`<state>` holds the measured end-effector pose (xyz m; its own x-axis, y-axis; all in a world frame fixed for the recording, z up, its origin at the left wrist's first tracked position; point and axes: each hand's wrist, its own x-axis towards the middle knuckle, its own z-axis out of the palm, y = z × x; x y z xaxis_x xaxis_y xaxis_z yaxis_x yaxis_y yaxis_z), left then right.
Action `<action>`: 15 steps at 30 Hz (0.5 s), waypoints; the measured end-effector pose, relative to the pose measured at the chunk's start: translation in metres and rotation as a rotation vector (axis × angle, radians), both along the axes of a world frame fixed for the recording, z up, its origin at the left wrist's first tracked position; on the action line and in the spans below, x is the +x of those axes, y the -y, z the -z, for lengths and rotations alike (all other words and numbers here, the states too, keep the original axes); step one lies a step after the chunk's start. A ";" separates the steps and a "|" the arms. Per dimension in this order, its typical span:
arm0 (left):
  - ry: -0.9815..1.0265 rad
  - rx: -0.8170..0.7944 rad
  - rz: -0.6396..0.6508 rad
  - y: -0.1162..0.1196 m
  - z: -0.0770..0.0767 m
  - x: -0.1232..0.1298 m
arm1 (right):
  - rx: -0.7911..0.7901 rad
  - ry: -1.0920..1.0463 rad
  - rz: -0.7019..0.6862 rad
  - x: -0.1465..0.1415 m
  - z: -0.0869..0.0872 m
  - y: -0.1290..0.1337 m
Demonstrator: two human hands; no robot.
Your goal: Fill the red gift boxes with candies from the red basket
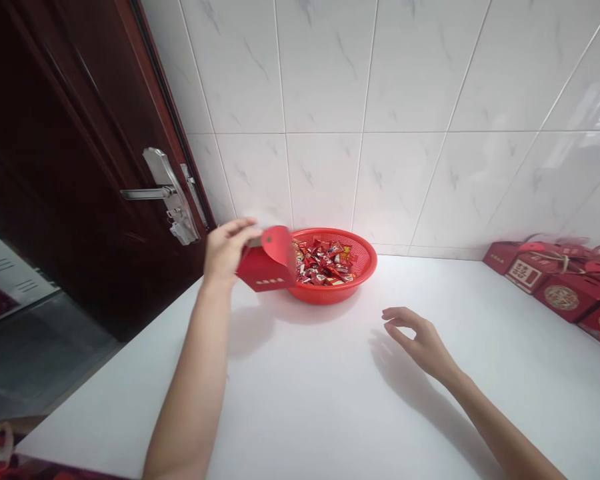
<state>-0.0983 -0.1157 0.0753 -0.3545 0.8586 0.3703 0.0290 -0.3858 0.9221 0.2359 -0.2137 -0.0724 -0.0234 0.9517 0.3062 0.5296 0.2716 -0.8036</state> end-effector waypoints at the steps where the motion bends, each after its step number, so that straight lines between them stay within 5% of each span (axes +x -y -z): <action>1: -0.015 -0.014 0.148 0.008 0.001 0.018 | -0.011 -0.027 0.002 -0.002 -0.001 0.001; 4: -0.252 -0.076 0.504 0.033 0.012 0.067 | -0.054 -0.146 -0.006 -0.006 -0.008 0.007; 7: -0.475 -0.121 0.723 0.051 0.026 0.097 | -0.044 -0.305 -0.046 -0.010 -0.014 0.012; 15: -0.697 -0.137 0.827 0.070 0.034 0.107 | -0.043 -0.521 -0.093 -0.012 -0.015 0.019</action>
<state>0.0089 -0.1860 0.0412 0.6026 0.7840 0.1491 0.3409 -0.4217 0.8402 0.2242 -0.2332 -0.0571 0.0360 0.9649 0.2602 0.0326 0.2591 -0.9653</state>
